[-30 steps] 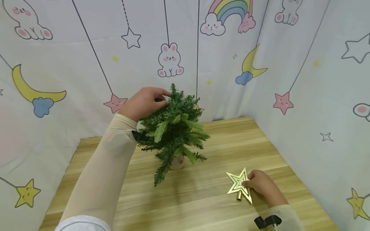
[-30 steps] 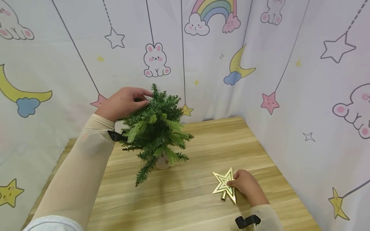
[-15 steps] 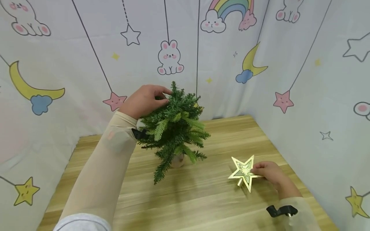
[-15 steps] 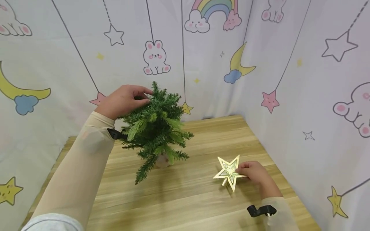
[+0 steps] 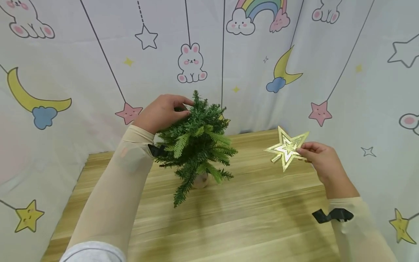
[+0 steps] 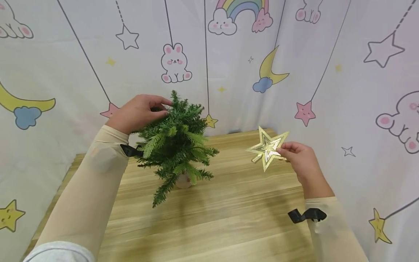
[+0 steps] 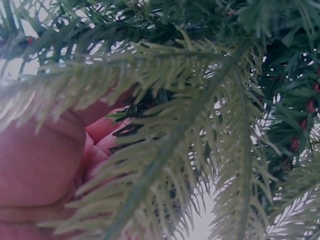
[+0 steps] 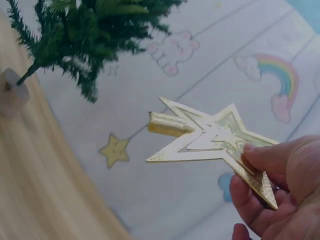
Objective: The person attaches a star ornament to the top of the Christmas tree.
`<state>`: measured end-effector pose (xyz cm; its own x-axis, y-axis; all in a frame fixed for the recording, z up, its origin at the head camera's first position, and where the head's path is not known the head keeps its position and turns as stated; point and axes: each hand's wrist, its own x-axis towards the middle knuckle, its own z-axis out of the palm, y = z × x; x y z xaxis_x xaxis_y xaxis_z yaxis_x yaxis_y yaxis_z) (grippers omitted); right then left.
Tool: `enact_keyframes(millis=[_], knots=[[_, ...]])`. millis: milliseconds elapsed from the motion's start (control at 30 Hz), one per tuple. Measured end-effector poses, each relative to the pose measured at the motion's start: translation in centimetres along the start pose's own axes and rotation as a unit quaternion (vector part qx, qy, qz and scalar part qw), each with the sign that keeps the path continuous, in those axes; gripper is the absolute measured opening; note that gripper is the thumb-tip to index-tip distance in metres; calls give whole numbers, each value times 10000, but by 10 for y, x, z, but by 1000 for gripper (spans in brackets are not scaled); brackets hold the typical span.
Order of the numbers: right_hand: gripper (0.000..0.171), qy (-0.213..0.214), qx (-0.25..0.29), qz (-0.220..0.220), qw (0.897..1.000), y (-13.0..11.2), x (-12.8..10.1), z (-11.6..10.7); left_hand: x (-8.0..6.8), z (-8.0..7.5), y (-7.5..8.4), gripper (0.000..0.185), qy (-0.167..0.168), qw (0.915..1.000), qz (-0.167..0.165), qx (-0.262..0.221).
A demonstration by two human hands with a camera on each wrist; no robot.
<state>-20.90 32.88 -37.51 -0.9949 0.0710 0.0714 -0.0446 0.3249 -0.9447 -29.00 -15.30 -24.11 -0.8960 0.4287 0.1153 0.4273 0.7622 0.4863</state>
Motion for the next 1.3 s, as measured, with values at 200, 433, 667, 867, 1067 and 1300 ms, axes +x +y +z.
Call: enact_keyframes(millis=[200,433,667,867,1067,1300], knots=[[14,267,-67,-633,9976,-58,18,4,1,1,-1,39,-19,10000,29,-29],[12,379,-15,-1353,9901,-131,36,26,1,1,-2,38,-4,10000,39,-36],[11,2,366,-1633,9859,-189,57,63,2,1,-2,39,7,10000,43,-43],[19,-243,319,-1961,9798,-222,70,100,3,1,-2,39,5,10000,51,-42],[21,-303,342,-2123,9761,-247,87,136,2,0,-3,40,20,10000,72,-50],[23,-351,76,-2213,9745,-271,102,167,1,-1,-3,39,-34,9999,103,-109]])
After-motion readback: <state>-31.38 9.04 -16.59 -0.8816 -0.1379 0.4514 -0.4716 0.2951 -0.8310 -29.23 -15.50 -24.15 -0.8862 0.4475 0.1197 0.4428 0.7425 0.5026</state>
